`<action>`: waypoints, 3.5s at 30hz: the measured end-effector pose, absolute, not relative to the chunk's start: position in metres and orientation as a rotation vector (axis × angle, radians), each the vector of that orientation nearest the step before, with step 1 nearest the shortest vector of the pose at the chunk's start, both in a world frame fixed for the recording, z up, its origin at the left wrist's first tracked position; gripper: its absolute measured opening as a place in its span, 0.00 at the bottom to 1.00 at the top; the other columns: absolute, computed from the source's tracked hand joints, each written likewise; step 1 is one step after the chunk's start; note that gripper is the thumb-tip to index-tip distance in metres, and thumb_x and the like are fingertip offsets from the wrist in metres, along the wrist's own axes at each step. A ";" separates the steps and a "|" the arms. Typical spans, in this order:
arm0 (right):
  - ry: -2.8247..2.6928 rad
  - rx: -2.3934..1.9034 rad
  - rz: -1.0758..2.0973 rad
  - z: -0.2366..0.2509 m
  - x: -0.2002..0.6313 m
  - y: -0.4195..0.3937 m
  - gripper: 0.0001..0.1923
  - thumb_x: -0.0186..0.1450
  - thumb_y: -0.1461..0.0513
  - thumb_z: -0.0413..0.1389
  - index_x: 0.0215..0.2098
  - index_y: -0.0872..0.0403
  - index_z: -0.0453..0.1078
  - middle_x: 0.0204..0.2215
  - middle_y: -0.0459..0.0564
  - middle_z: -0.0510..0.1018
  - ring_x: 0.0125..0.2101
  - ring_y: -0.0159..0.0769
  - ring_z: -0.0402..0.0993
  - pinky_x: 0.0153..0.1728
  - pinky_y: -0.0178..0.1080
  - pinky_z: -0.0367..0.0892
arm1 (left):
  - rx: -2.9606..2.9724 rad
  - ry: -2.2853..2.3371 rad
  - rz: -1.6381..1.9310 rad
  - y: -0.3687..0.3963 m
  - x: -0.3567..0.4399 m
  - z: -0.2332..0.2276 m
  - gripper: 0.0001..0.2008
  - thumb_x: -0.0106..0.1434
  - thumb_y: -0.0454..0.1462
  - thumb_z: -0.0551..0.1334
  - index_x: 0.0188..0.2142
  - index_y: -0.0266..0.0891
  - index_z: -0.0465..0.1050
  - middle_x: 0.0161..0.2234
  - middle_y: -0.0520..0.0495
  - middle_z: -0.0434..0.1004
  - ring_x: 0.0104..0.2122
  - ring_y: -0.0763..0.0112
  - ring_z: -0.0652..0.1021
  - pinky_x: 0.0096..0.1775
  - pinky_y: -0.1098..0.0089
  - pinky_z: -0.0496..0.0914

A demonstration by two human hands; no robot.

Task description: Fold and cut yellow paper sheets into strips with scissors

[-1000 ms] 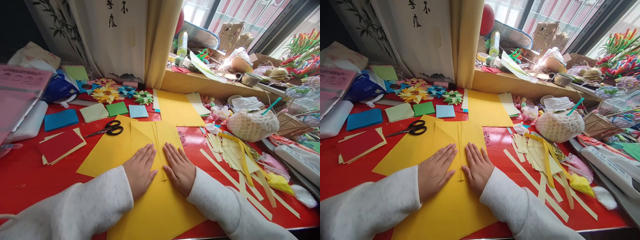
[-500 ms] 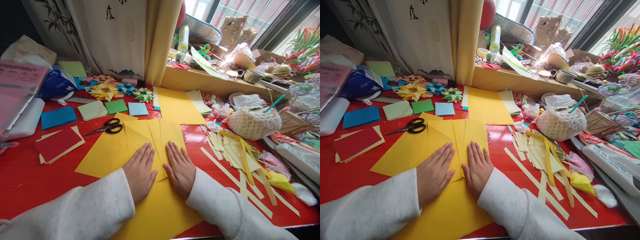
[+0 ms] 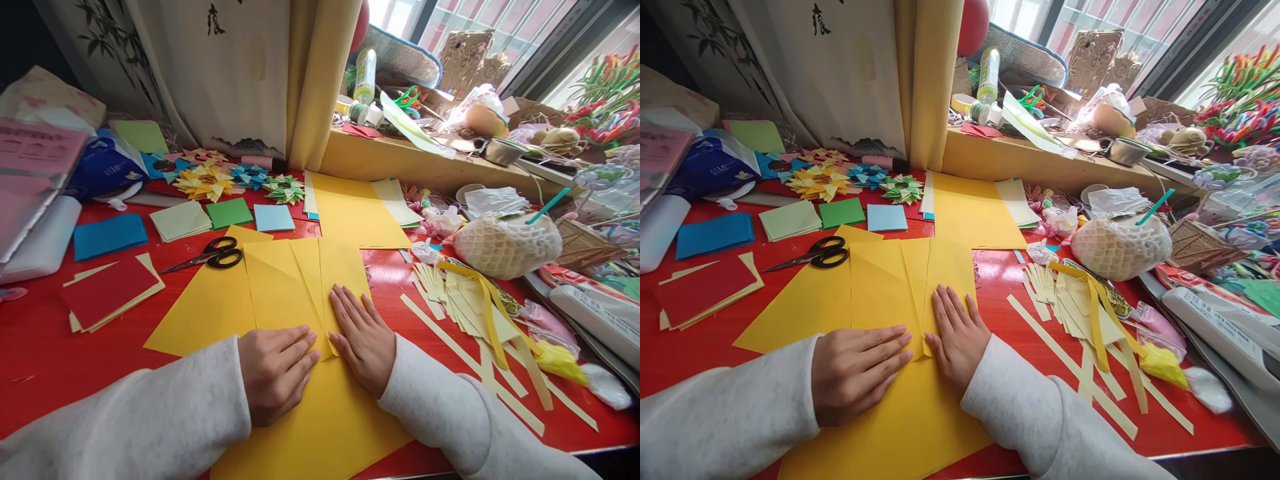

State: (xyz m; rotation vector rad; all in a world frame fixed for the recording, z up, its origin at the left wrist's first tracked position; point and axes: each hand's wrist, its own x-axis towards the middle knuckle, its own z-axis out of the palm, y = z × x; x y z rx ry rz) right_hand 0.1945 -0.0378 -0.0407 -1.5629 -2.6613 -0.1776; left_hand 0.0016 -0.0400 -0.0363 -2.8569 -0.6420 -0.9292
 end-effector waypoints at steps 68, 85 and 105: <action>-2.470 -0.884 -0.055 -0.025 0.190 -0.044 0.07 0.57 0.69 0.48 0.32 0.58 0.67 0.32 0.48 0.76 0.37 0.31 0.70 0.36 0.31 0.68 | -2.846 -0.912 -0.859 -0.029 0.010 -0.024 0.09 0.57 0.31 0.51 0.27 0.38 0.69 0.23 0.50 0.70 0.29 0.73 0.71 0.30 0.73 0.66; -2.529 -0.831 -0.216 -0.030 0.188 -0.045 0.07 0.56 0.70 0.49 0.25 0.57 0.67 0.30 0.48 0.75 0.37 0.33 0.69 0.36 0.33 0.67 | -2.954 -1.072 -0.865 -0.030 0.012 -0.026 0.07 0.54 0.31 0.53 0.27 0.39 0.70 0.25 0.51 0.70 0.29 0.72 0.69 0.29 0.71 0.65; -2.625 -1.449 -0.012 -0.040 0.191 -0.034 0.32 0.61 0.51 0.39 0.55 0.66 0.46 0.55 0.58 0.48 0.56 0.38 0.38 0.53 0.44 0.47 | -2.776 -1.366 -0.282 -0.024 0.006 -0.042 0.27 0.60 0.42 0.43 0.55 0.26 0.47 0.56 0.37 0.46 0.55 0.60 0.48 0.53 0.59 0.50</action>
